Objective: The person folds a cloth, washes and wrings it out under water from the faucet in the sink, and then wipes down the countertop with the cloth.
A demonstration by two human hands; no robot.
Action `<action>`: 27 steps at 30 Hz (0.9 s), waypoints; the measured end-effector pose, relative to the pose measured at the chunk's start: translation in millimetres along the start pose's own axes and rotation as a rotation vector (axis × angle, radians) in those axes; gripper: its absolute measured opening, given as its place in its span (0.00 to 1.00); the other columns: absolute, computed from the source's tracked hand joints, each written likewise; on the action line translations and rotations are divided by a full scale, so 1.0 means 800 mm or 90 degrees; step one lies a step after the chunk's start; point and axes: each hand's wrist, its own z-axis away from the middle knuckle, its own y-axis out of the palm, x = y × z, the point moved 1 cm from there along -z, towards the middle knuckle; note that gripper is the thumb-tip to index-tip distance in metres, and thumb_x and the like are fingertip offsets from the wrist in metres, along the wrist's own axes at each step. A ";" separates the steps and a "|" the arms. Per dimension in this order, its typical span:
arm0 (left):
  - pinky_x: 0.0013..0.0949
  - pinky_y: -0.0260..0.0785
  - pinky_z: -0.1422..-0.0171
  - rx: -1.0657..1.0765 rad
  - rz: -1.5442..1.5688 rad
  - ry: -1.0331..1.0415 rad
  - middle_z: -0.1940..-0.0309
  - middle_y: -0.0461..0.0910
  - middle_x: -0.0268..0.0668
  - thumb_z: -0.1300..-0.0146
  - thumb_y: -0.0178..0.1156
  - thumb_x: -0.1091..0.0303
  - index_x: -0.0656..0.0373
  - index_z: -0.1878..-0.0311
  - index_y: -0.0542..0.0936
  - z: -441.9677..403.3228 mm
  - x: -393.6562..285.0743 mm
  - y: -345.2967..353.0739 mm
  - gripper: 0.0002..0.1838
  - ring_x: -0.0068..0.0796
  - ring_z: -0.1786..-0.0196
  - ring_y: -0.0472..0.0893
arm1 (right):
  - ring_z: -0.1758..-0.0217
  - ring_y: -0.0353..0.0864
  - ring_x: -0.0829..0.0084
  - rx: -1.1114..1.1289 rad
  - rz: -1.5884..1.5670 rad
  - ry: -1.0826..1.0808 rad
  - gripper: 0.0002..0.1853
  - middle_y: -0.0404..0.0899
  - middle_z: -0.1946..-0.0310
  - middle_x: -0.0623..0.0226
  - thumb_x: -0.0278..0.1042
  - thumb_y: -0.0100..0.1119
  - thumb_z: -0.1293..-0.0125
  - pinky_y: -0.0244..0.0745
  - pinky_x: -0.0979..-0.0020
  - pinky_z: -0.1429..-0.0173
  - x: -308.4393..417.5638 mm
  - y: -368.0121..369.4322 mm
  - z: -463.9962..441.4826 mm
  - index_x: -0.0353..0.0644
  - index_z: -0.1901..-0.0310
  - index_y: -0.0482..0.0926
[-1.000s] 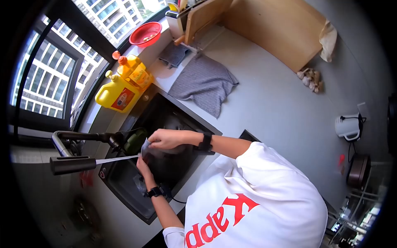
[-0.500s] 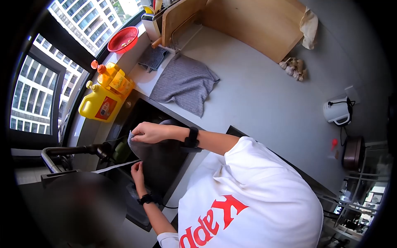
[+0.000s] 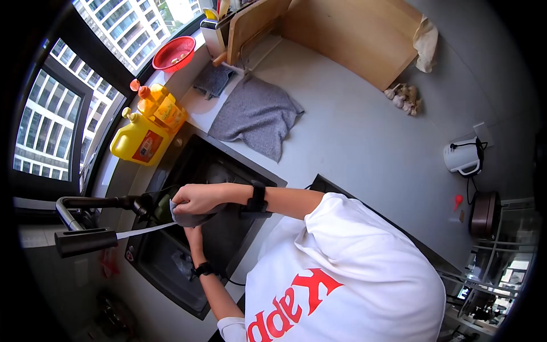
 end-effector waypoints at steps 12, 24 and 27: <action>0.30 0.57 0.37 0.134 -0.043 -0.040 0.44 0.69 0.40 0.37 0.52 0.70 0.68 0.43 0.67 0.029 -0.010 0.007 0.21 0.30 0.42 0.67 | 0.69 0.76 0.68 0.023 -0.040 -0.005 0.13 0.78 0.72 0.54 0.34 0.50 0.38 0.70 0.69 0.59 -0.009 0.036 -0.016 0.29 0.63 0.75; 0.27 0.66 0.52 -0.001 -0.001 -0.068 0.63 0.78 0.33 0.40 0.57 0.71 0.64 0.51 0.74 0.055 -0.003 -0.019 0.14 0.24 0.59 0.74 | 0.59 0.70 0.87 0.049 -0.234 0.077 0.14 0.76 0.63 0.76 0.35 0.48 0.32 0.67 0.82 0.54 -0.030 0.045 -0.041 0.33 0.55 0.75; 0.25 0.66 0.54 -0.081 -0.043 -0.015 0.65 0.77 0.32 0.38 0.54 0.73 0.64 0.49 0.73 0.050 0.008 -0.033 0.14 0.21 0.61 0.73 | 0.61 0.70 0.88 -0.006 -0.176 0.059 0.13 0.76 0.64 0.78 0.35 0.48 0.31 0.67 0.83 0.56 -0.033 0.030 -0.045 0.33 0.56 0.76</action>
